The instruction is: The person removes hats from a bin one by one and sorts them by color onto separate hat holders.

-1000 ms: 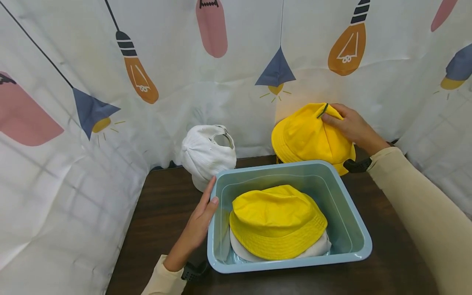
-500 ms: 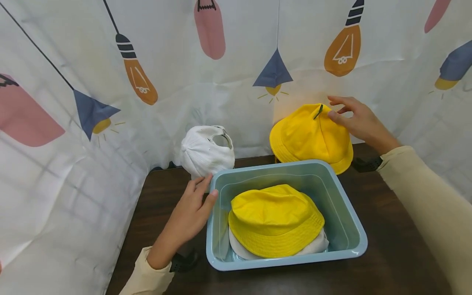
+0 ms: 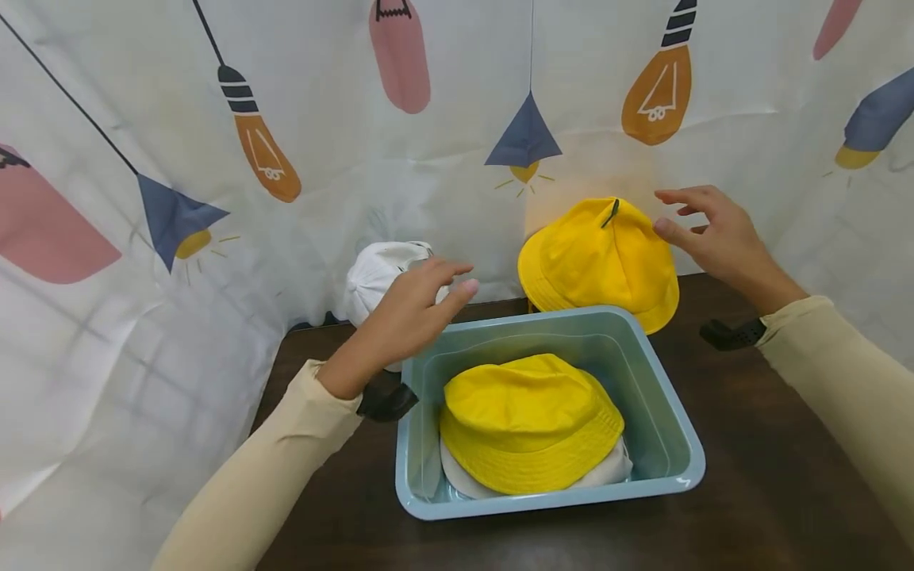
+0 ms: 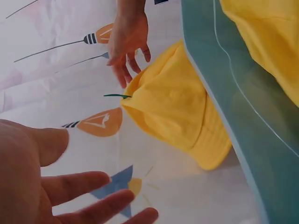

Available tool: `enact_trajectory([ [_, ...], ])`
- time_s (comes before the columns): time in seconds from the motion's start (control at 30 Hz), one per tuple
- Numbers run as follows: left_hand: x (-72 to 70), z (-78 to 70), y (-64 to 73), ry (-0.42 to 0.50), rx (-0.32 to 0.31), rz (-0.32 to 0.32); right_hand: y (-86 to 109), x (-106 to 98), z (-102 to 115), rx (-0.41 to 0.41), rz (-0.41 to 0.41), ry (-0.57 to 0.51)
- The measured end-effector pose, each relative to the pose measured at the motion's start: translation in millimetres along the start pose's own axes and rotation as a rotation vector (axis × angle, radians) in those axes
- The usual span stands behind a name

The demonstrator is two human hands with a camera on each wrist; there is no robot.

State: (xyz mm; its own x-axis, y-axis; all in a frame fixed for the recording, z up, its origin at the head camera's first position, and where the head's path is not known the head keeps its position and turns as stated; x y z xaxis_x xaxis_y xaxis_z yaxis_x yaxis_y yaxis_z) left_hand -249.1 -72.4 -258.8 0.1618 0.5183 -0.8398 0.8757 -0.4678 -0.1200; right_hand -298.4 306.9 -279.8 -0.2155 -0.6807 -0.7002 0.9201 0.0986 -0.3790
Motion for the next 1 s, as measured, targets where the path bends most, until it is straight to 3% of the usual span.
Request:
enact_trajectory([
  [0.2,7.7,-24.1,-45.7,0.036,0.033,0.040,6.7,2.3,-4.3,-0.015,-0.014,0.000],
  [0.43,24.7,-44.4,-85.1,0.102,0.041,0.050,14.7,3.3,-12.2,-0.007,-0.066,0.003],
  [0.73,55.2,-42.6,-125.5,0.149,-0.001,0.075,18.0,8.8,-17.4,0.012,-0.112,-0.032],
  [1.0,76.8,-38.0,-142.2,0.178,-0.057,0.141,18.9,9.9,-30.4,0.061,-0.135,-0.055],
])
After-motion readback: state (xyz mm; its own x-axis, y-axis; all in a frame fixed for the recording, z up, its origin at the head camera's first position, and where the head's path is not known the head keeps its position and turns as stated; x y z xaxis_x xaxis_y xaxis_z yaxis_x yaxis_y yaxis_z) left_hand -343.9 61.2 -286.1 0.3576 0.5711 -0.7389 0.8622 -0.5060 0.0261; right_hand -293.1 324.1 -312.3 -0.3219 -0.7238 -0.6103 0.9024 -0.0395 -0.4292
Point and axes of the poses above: each hand's wrist, its own y-axis away from the middle knuckle, its own x-axis out of the palm, z = x × y, the point moved 8 cm from there along -y, towards the middle knuckle, and after that the axes turned 7 degrees about -x, right-handed, at the moved point
